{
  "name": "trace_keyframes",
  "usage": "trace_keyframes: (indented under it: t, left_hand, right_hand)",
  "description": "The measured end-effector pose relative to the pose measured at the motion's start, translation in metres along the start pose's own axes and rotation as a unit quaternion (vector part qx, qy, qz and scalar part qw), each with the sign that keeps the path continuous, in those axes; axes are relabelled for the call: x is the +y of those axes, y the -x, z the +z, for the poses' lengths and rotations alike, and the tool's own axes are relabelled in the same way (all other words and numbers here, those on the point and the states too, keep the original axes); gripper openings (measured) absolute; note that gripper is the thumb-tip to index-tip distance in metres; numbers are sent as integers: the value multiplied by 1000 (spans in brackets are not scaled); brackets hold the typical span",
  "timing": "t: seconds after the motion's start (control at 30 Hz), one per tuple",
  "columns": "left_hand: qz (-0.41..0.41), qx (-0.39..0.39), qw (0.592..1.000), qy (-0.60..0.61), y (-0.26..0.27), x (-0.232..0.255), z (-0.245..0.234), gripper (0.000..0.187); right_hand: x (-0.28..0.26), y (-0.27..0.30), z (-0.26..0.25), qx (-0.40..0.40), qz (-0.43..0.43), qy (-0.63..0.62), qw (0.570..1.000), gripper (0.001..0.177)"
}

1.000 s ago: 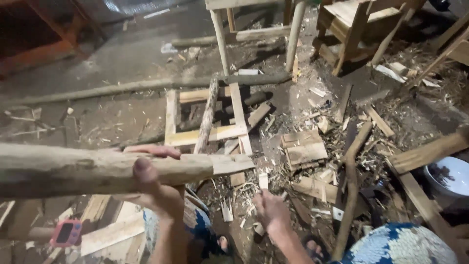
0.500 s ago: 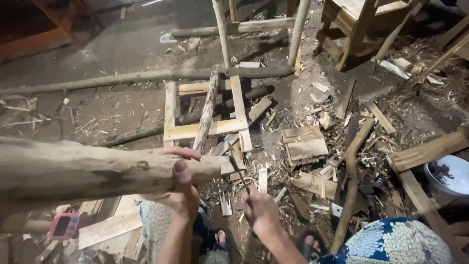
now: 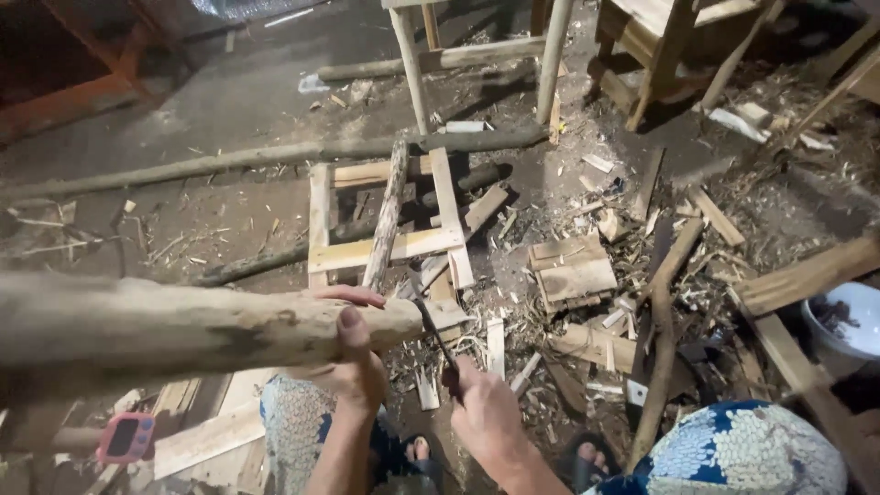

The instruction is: The person uses a curved blade to shave and shape a piece of wood, removing bark and smoothing the surface. They rotate the wood to work on different sides and occasionally inspect the progress before continuing to carve.

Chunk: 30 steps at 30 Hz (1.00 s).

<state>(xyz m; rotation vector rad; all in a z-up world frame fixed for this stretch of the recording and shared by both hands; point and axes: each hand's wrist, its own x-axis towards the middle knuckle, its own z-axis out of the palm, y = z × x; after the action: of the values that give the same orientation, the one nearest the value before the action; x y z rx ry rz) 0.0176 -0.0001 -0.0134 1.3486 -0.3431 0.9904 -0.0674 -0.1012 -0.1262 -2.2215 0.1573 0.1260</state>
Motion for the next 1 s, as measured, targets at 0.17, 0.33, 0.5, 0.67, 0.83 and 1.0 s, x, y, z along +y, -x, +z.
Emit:
trace_keyframes:
  t: [0.17,0.33,0.5,0.67,0.83,1.0]
  left_hand:
    - [-19,-5,1000,-2,-7,14,-7,36]
    - [-21,33,998,-44,-12,7,-11,38]
    - [2,-24,996,-91,-17,7,-37,18]
    - [-31,20,990,-139,-27,37,-30,39]
    - [-10,56,993,-100,-26,16,-32,26]
    - [3,25,1000,11,-10,-1,-23,27]
  right_hand:
    - [32,-20,12,7,-17,25,1000,6]
    - [15,-7,1,55,-39,30,997,10]
    - [38,-25,15,-33,11,67,997,25]
    - [78,-21,23,-15,90,-54,994,30]
    - [63,-31,6,-10,183,51,982,32]
    - [-29,4,-12,-12,4,24,1000,14]
